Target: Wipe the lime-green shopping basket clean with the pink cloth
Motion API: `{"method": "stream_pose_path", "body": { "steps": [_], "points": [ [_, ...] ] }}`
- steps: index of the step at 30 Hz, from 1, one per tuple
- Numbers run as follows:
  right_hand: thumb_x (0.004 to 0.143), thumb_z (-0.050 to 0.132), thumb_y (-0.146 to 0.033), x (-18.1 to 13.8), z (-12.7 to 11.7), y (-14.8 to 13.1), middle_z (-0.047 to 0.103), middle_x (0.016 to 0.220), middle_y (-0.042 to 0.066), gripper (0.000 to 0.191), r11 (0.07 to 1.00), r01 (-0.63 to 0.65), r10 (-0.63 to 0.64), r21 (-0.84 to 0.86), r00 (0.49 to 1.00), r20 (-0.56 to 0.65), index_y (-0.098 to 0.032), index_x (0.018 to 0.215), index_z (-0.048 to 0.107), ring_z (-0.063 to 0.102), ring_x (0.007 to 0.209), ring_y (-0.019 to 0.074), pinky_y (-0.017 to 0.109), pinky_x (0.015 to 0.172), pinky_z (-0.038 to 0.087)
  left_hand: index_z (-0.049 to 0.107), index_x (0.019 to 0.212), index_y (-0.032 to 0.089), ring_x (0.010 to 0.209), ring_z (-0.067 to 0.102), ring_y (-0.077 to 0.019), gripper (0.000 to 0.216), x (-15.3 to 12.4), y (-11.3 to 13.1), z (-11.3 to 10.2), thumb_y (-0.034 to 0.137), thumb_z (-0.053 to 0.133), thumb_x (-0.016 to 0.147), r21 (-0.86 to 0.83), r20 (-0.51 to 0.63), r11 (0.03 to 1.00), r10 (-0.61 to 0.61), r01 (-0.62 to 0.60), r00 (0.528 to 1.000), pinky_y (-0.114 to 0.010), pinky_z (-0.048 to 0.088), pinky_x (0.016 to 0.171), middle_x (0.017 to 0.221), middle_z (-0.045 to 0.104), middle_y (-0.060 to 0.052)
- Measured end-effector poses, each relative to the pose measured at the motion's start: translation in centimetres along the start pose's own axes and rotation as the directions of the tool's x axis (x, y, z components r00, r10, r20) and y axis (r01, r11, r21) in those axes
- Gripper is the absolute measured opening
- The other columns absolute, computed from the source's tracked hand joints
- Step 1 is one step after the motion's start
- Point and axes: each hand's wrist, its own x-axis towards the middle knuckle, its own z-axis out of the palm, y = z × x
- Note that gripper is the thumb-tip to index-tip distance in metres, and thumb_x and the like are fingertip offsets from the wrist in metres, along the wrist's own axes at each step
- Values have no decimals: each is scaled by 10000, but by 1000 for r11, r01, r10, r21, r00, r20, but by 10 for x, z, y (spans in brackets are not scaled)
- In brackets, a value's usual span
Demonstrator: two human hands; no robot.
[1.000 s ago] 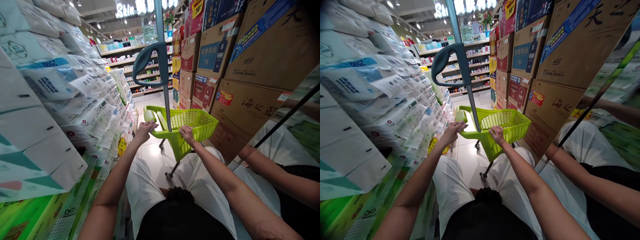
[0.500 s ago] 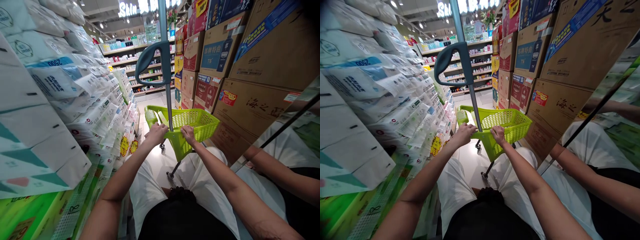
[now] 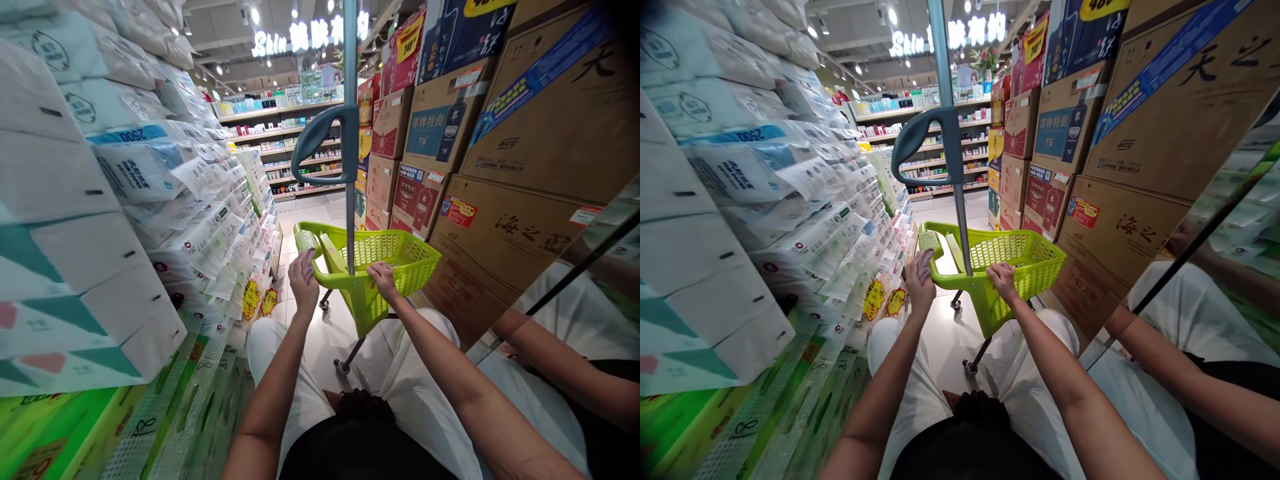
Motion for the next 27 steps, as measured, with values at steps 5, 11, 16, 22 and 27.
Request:
{"method": "stream_pose_path", "body": {
  "steps": [5, 11, 16, 22, 27],
  "points": [
    [984, 429, -506, -2, -5, 3, 602, 752, 18, 426, 1000, 11, -10, -11, 1000, 23, -248, 653, 496, 554, 902, 240, 411, 958, 370, 289, 1611, 240, 1551, 353, -300, 749, -73, 0, 45, 110, 494, 902, -153, 74, 963, -211, 220, 975, -494, 399, 1223, 1642, 374, -183],
    [986, 421, -472, -3, -14, 5, 591, 712, 25, 408, 999, 34, -32, -30, 999, 42, -257, 666, 554, 544, 887, 249, 404, 916, 402, 328, 1563, 266, 1525, 411, -241, 641, -95, 2, 68, 308, 571, 972, -381, -65, 881, -328, 280, 942, -426, 432, 1208, 1585, 469, -145],
    [962, 449, -456, -3, -12, 7, 612, 722, 35, 395, 1000, 27, -28, 11, 999, 23, -262, 647, 585, 553, 873, 257, 415, 895, 423, 358, 1541, 271, 1535, 383, -245, 540, -76, 6, 56, 376, 485, 1027, -348, -98, 908, -284, 234, 954, -470, 405, 1217, 1551, 494, -142],
    [960, 426, -440, 5, -14, 13, 661, 741, 43, 414, 999, 12, -14, 45, 999, 50, -262, 650, 635, 584, 868, 253, 417, 893, 444, 586, 1345, 220, 1455, 441, -348, 415, -94, 11, 50, 282, 542, 938, -163, -88, 985, 42, -56, 995, -581, 341, 1219, 1446, 557, -206],
    [961, 452, -466, 14, -13, 19, 648, 741, 33, 429, 999, -41, 43, -21, 996, 74, -258, 616, 600, 591, 836, 236, 396, 859, 446, 615, 1324, 209, 1418, 498, -316, 420, -22, 8, 9, 212, 519, 915, -62, 85, 988, 148, -143, 985, -567, 295, 1234, 1416, 633, -152]
  ]
}}
